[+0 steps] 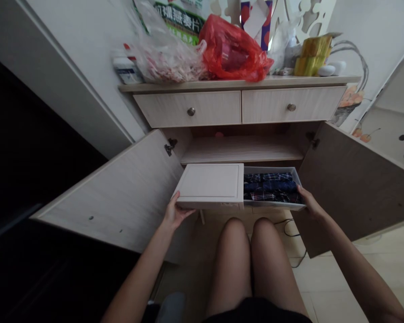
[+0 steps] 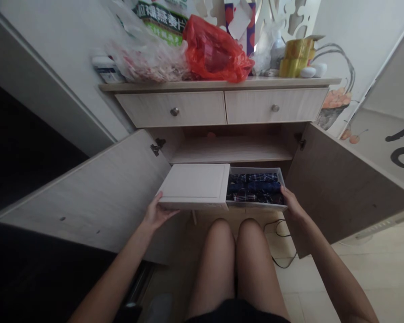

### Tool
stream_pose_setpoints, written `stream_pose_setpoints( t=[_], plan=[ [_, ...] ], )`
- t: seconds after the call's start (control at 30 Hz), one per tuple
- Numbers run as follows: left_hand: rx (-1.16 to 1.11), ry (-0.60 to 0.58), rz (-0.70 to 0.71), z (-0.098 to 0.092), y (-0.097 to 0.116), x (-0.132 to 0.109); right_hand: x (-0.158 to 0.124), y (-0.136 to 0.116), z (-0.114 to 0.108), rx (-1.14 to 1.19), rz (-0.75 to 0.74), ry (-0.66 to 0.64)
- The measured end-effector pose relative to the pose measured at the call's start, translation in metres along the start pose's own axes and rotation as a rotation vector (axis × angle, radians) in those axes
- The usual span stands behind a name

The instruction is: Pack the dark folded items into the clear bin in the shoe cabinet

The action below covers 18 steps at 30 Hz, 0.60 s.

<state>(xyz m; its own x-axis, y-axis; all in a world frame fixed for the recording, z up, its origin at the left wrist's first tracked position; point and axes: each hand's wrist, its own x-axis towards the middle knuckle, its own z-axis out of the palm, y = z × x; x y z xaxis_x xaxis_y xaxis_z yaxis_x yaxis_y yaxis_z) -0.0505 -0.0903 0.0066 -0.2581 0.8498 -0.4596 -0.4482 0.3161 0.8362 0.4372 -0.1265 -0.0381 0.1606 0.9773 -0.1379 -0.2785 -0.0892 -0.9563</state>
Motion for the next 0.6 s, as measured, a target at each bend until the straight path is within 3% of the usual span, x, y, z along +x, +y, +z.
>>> stream_pose_setpoints(
  t=[0.23, 0.6],
  plan=[
    [0.011, -0.028, -0.024, 0.022, -0.015, -0.011, 0.020, 0.013, 0.023, 0.005, 0.052, -0.066],
    [-0.022, -0.036, -0.051, 0.062, -0.049, -0.032, 0.032, 0.027, 0.067, -0.152, -0.089, -0.056]
  ],
)
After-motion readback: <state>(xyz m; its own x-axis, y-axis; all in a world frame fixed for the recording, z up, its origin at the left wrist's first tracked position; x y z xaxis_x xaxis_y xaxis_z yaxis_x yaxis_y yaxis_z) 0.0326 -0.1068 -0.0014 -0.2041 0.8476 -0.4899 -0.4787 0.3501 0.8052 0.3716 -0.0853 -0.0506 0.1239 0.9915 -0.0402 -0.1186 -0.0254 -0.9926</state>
